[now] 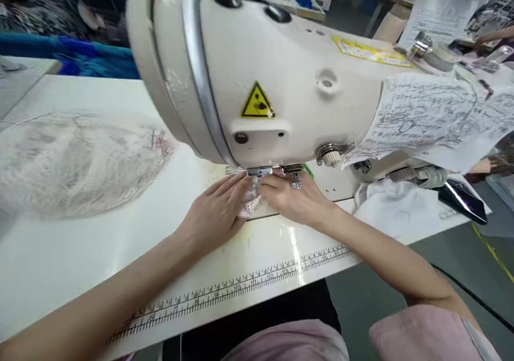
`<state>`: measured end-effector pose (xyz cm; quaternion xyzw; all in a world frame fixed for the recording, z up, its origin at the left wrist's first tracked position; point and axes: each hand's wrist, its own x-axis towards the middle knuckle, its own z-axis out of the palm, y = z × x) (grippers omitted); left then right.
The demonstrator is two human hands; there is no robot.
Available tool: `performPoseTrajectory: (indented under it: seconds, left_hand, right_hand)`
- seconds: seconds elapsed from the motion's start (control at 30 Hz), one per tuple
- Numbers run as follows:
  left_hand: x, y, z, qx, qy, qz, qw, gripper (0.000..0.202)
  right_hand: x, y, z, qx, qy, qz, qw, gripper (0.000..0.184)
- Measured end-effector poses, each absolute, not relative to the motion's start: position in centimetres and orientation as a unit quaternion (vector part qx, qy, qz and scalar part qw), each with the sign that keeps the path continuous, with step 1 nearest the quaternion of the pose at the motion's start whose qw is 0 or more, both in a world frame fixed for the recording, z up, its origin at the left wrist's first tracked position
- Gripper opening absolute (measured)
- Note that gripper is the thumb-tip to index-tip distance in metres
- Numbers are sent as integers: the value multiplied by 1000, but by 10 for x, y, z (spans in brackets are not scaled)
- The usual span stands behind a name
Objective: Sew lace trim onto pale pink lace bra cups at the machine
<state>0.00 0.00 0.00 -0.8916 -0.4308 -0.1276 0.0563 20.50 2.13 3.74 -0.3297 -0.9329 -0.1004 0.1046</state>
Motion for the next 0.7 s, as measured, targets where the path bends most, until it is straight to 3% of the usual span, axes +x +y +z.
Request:
performPoseTrajectory:
  seconds: [0.23,0.7]
  left_hand:
    - [-2,1,-3,-896,-415,-135,78,53]
    - [-4,4,-3,-907,-387,-133,100,54]
  right_hand:
    - [218,27,7,-247,-926,-159,238,24]
    - [217,35,1,-196,-932,-122,281,18]
